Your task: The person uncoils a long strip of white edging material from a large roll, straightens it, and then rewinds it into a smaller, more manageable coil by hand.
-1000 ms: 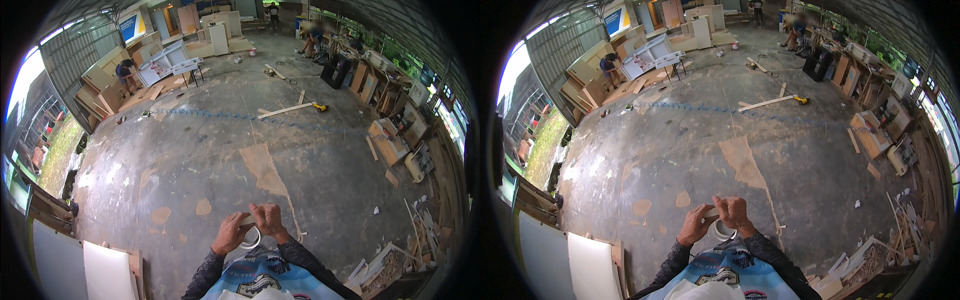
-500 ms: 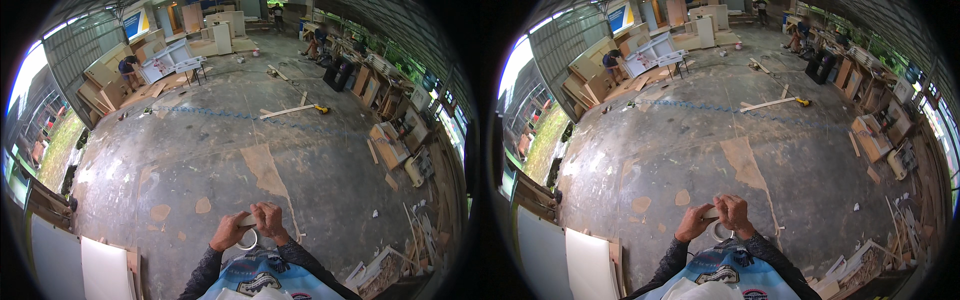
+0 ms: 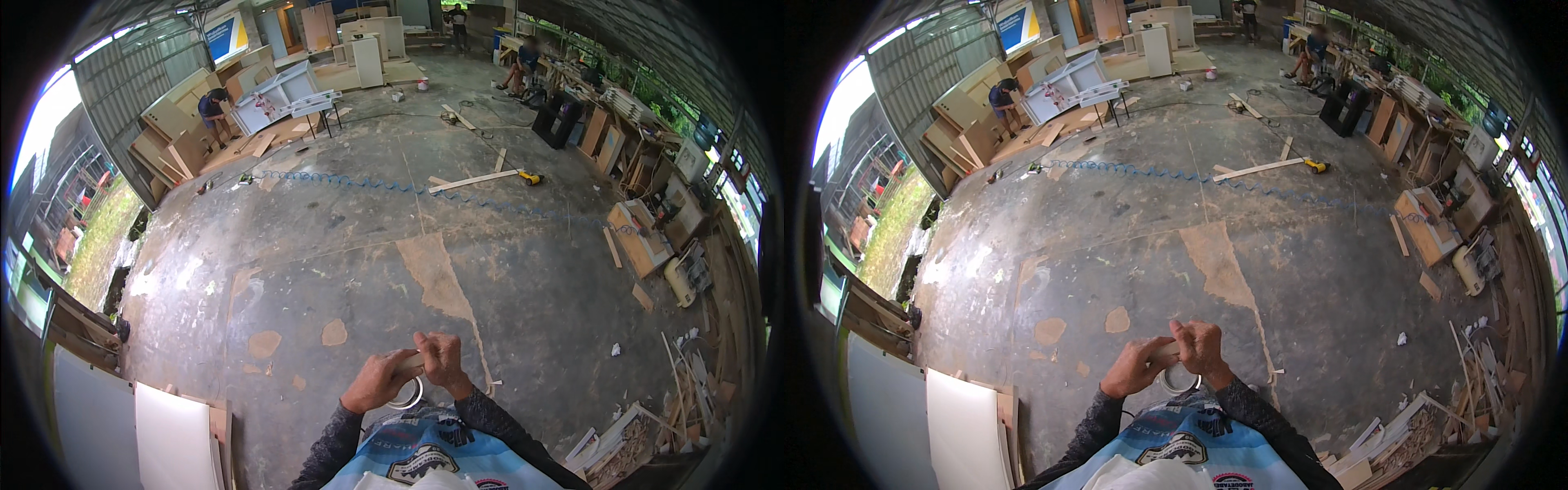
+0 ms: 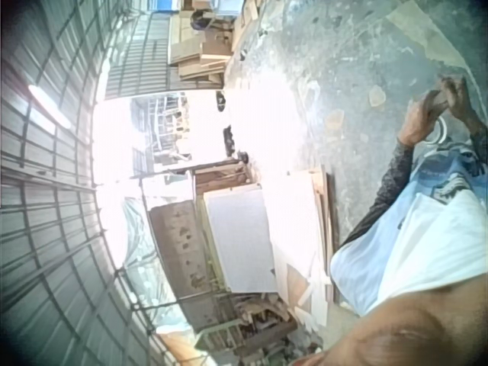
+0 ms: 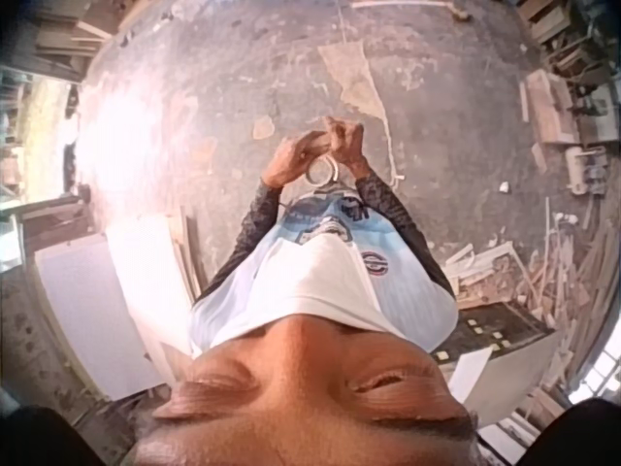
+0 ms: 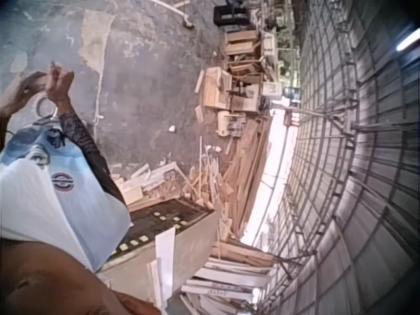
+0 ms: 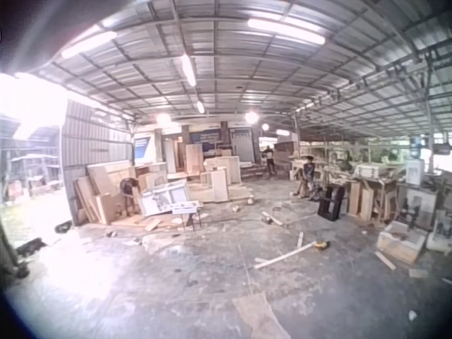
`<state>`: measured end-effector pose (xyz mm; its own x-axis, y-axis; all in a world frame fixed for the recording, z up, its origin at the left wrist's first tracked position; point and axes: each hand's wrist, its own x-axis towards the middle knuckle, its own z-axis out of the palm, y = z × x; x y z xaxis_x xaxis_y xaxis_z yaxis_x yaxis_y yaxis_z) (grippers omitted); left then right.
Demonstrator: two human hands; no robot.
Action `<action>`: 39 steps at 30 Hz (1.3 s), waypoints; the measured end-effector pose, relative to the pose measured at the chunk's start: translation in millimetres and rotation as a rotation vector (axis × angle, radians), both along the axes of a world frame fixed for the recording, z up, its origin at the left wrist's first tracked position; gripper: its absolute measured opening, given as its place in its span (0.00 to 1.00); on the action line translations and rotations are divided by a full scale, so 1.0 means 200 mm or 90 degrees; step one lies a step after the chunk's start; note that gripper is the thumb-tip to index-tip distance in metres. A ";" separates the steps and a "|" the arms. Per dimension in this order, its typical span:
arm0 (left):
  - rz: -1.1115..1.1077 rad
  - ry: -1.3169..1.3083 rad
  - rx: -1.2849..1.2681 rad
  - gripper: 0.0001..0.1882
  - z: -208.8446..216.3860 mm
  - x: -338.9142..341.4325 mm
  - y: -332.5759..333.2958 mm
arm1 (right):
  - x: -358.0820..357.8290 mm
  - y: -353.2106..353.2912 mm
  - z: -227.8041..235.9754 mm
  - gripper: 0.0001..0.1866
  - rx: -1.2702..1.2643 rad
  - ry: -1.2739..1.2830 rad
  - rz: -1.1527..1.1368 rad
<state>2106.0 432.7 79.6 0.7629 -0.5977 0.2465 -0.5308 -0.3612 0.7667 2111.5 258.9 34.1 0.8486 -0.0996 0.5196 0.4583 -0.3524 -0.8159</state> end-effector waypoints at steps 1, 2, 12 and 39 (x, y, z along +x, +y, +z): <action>0.006 -0.008 -0.003 0.18 0.00 0.00 -0.01 | 0.00 0.01 0.00 0.25 0.039 0.029 -0.030; 0.009 -0.020 -0.008 0.18 -0.01 -0.01 -0.02 | -0.01 0.02 -0.01 0.25 0.076 0.059 -0.034; 0.118 -0.012 -0.048 0.17 -0.09 -0.02 -0.02 | 0.06 -0.07 -0.15 0.26 0.482 0.242 -0.086; 0.128 -0.041 -0.070 0.14 -0.02 -0.03 0.00 | 0.03 -0.06 -0.11 0.16 0.018 -0.001 0.000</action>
